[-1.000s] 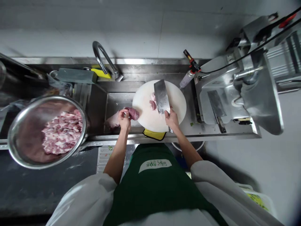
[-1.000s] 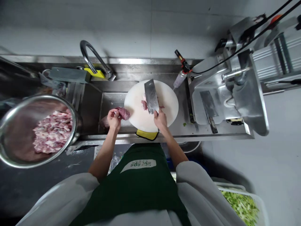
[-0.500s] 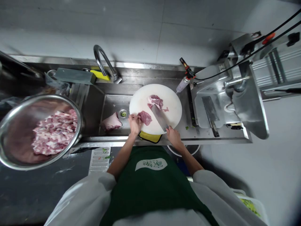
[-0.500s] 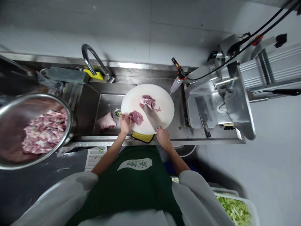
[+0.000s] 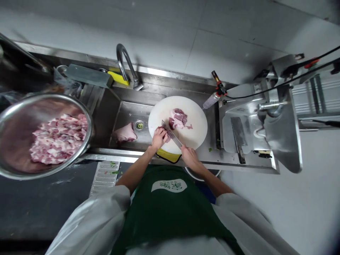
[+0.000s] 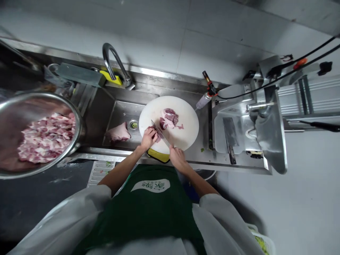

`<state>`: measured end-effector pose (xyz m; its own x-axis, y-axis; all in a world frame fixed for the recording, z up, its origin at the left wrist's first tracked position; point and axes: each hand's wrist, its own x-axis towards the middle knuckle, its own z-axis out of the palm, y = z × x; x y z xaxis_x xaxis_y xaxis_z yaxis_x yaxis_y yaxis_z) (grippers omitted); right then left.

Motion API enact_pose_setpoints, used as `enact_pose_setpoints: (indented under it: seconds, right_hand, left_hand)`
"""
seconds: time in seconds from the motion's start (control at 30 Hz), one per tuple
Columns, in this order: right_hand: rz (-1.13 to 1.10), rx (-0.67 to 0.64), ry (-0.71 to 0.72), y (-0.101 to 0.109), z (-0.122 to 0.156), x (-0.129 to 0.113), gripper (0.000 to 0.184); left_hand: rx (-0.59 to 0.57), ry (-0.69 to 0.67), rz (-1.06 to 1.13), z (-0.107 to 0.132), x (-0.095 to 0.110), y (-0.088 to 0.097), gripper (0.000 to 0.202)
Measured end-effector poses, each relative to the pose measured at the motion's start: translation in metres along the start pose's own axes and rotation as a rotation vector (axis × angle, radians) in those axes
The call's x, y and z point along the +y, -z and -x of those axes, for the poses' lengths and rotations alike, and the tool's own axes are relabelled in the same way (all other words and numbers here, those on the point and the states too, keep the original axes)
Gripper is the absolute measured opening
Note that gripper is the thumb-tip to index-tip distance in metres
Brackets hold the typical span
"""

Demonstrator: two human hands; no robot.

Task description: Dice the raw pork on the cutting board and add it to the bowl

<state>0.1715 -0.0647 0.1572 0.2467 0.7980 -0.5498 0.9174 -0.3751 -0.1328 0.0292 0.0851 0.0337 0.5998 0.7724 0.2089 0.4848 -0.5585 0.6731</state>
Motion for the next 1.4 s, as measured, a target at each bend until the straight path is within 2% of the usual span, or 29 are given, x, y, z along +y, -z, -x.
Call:
enact_pose_setpoints:
  seconds: [0.07, 0.2, 0.27, 0.33, 0.47, 0.53, 0.63, 0.77, 0.83, 0.9, 1.0, 1.1, 1.23, 1.3, 1.4]
  right_hand:
    - [0.000, -0.006, 0.004, 0.003, -0.011, -0.002, 0.038]
    - [-0.050, 0.027, 0.051, 0.013, -0.060, -0.030, 0.038]
    - [-0.071, 0.050, 0.080, 0.015, -0.074, -0.038, 0.038]
    - [-0.075, 0.042, 0.092, 0.012, -0.069, -0.032, 0.037]
    - [-0.038, -0.016, 0.039, -0.002, -0.024, -0.003, 0.033]
    - [-0.020, -0.035, 0.023, -0.007, -0.014, 0.002, 0.031]
    - [-0.019, -0.036, 0.034, -0.004, -0.030, -0.012, 0.031]
    - [-0.072, 0.020, 0.073, 0.019, -0.067, -0.033, 0.036]
    - [-0.076, 0.029, 0.085, 0.031, -0.070, -0.031, 0.038]
    - [-0.054, 0.035, 0.078, 0.035, -0.061, -0.028, 0.040]
    - [-0.023, 0.021, 0.094, 0.030, -0.042, -0.026, 0.039]
    - [-0.015, -0.020, 0.125, 0.020, -0.027, -0.025, 0.037]
    - [0.039, -0.061, 0.105, 0.013, -0.016, -0.017, 0.036]
    - [0.056, -0.066, 0.107, 0.013, -0.024, -0.021, 0.036]
    - [0.032, -0.020, 0.130, 0.013, -0.057, -0.046, 0.037]
  left_hand:
    - [0.010, -0.013, 0.023, -0.001, -0.005, -0.003, 0.018]
    - [0.025, 0.021, 0.042, -0.004, -0.014, 0.003, 0.021]
    - [0.026, 0.042, 0.028, -0.006, -0.018, 0.006, 0.021]
    - [0.020, 0.029, 0.020, -0.007, -0.021, 0.008, 0.021]
    - [0.052, -0.016, 0.030, -0.004, -0.022, 0.004, 0.020]
    - [0.064, -0.030, 0.035, -0.003, -0.022, 0.002, 0.018]
    - [0.047, -0.057, 0.021, -0.002, -0.022, 0.000, 0.018]
    - [0.035, -0.083, 0.014, 0.000, -0.022, 0.008, 0.017]
    - [0.060, -0.093, 0.031, 0.004, -0.023, 0.015, 0.014]
    - [0.143, -0.051, 0.030, 0.008, -0.024, 0.021, 0.013]
    - [0.191, 0.020, -0.003, 0.013, -0.027, 0.022, 0.013]
    - [0.102, 0.005, -0.027, 0.013, -0.028, 0.016, 0.015]
    - [0.067, -0.004, -0.034, 0.014, -0.030, 0.008, 0.017]
    - [0.065, 0.004, -0.024, 0.015, -0.032, 0.006, 0.017]
    - [0.068, 0.005, 0.000, 0.016, -0.033, 0.004, 0.017]
